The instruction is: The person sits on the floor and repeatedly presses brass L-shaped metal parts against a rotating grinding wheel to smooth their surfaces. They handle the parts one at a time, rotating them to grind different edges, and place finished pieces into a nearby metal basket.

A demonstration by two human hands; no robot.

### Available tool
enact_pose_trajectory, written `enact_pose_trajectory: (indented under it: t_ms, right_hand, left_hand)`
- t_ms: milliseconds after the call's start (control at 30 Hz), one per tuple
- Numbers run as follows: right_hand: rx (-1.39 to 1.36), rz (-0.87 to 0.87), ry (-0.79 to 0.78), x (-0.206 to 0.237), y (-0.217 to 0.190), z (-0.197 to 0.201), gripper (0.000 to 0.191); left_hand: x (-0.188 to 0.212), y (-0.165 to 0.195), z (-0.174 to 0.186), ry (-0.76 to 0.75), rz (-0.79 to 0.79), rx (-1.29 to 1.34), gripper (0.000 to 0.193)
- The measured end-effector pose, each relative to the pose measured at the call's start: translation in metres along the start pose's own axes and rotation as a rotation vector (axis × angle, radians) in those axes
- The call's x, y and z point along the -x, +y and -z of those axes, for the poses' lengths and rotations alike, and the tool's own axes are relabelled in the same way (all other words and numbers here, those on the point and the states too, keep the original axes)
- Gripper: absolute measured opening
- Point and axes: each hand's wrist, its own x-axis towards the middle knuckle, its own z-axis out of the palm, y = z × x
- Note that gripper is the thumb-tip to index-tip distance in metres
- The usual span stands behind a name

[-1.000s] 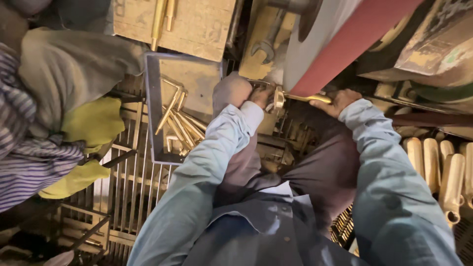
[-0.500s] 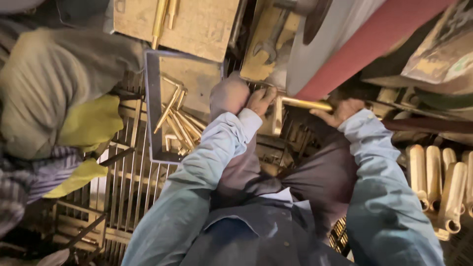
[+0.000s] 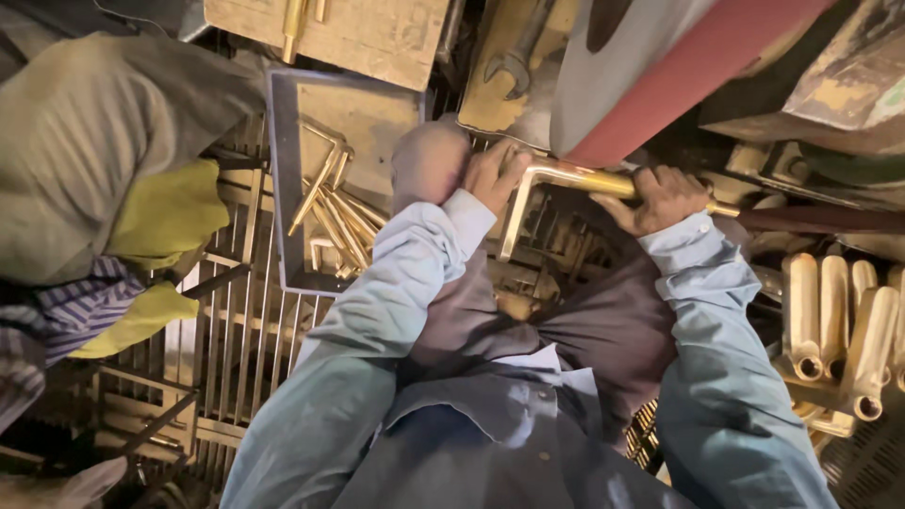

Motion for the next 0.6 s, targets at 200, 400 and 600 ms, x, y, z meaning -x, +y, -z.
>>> enact_pose_trajectory:
  t_ms: [200,400,600]
  right_hand:
    - [-0.066,-0.232,-0.696,-0.027,0.017,-0.030,0.065]
    - [-0.427,-0.268,-0.786,-0.046,0.035,-0.051,0.063]
    - [-0.722,-0.197,-0.806,-0.019,0.017,-0.023,0.062]
  left_hand:
    - [-0.022,-0.064,-0.024,0.016,0.219,0.116,0.046]
    - [-0.039,-0.089,-0.026,-0.110,0.768,0.571,0.048]
    - [0.015,-0.067,-0.003,-0.100,0.500,0.604,0.053]
